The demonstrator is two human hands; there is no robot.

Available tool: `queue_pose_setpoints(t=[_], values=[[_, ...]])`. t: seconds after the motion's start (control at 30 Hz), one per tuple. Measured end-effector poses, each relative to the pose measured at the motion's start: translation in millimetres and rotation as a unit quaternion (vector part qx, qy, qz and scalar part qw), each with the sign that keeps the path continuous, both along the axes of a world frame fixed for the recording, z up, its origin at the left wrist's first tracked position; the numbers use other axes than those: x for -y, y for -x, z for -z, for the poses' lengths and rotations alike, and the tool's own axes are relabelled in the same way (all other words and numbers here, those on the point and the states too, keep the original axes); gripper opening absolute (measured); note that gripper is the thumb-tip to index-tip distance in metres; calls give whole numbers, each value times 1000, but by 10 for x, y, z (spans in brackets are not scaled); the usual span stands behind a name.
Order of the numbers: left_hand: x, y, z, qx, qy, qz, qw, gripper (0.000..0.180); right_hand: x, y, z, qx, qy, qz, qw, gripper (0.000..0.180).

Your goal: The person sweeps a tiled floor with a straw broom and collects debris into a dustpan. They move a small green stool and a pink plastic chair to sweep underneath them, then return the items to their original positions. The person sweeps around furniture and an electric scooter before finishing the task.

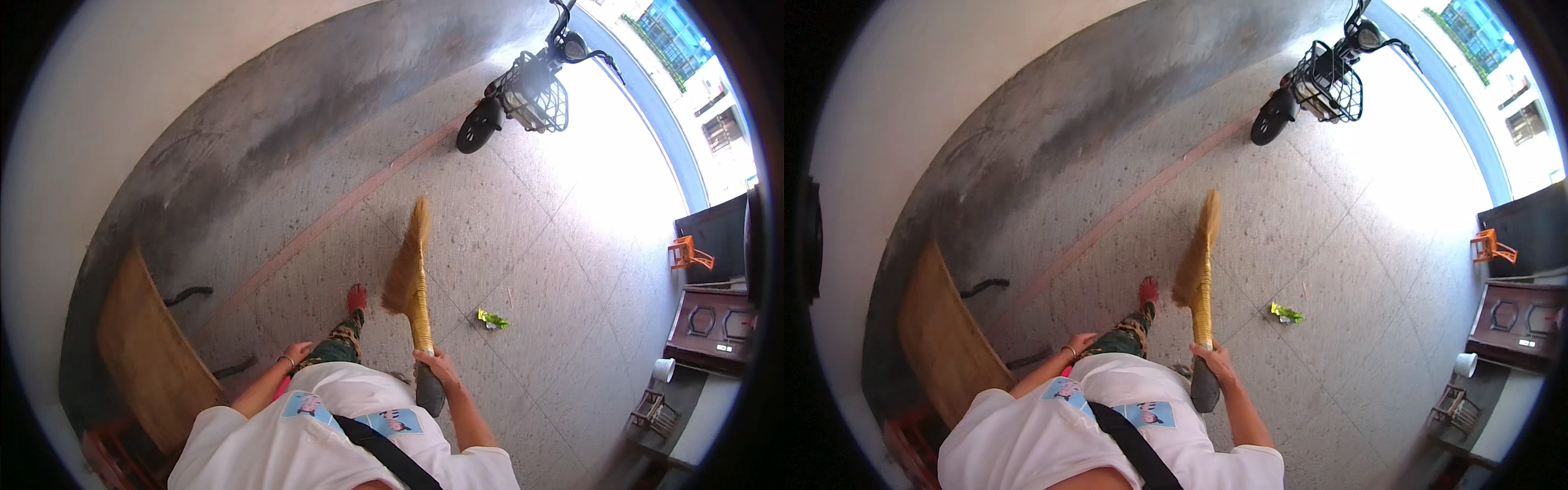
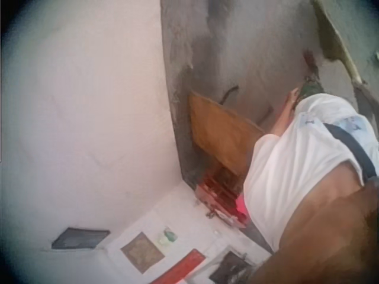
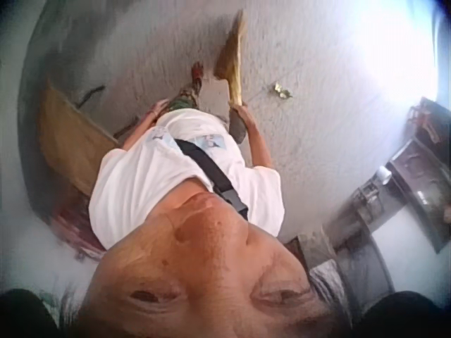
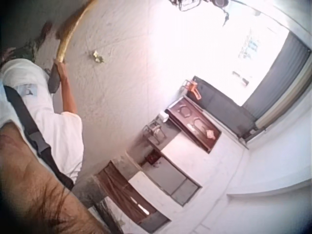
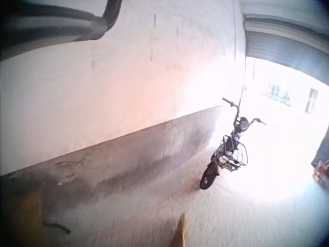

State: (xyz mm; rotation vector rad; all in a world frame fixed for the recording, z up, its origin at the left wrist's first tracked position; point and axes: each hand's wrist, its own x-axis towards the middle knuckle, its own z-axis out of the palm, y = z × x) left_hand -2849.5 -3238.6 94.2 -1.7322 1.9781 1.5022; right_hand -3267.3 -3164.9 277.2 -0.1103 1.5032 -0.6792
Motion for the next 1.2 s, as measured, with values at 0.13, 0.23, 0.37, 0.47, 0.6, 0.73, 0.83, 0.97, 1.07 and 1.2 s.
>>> queue_pose_setpoints(t=[0.13,0.23,0.37,0.47,0.6,0.73,0.83,0.97,1.07,1.2], values=[[523,-56,19,-56,24,-26,998,35,1105,6,-307,47,58,-12,997,27],[1022,132,-296,19,-20,-21,999,40,1946,-83,-263,97,106,-13,990,23],[1637,502,-694,9,-66,-62,996,39,3230,-346,135,105,142,1,984,24],[1919,606,-638,-31,-99,-96,990,41,4181,-421,442,138,129,-19,982,26],[2222,755,-582,-46,-101,-108,988,43,4983,-221,1090,185,83,-40,978,28],[2396,726,-577,43,-125,-75,988,43,4920,373,1521,163,63,-52,983,30],[2627,852,-466,41,-148,-43,987,43,4376,844,1612,150,38,-10,988,28],[3075,1151,-249,24,-115,-34,992,42,3640,1319,772,143,-6,163,976,32],[3718,1653,-397,-8,-101,-43,994,42,3000,1581,748,131,-33,251,959,35],[4309,2199,-577,-54,-111,-50,991,42,2567,1864,649,155,-80,381,908,32]])
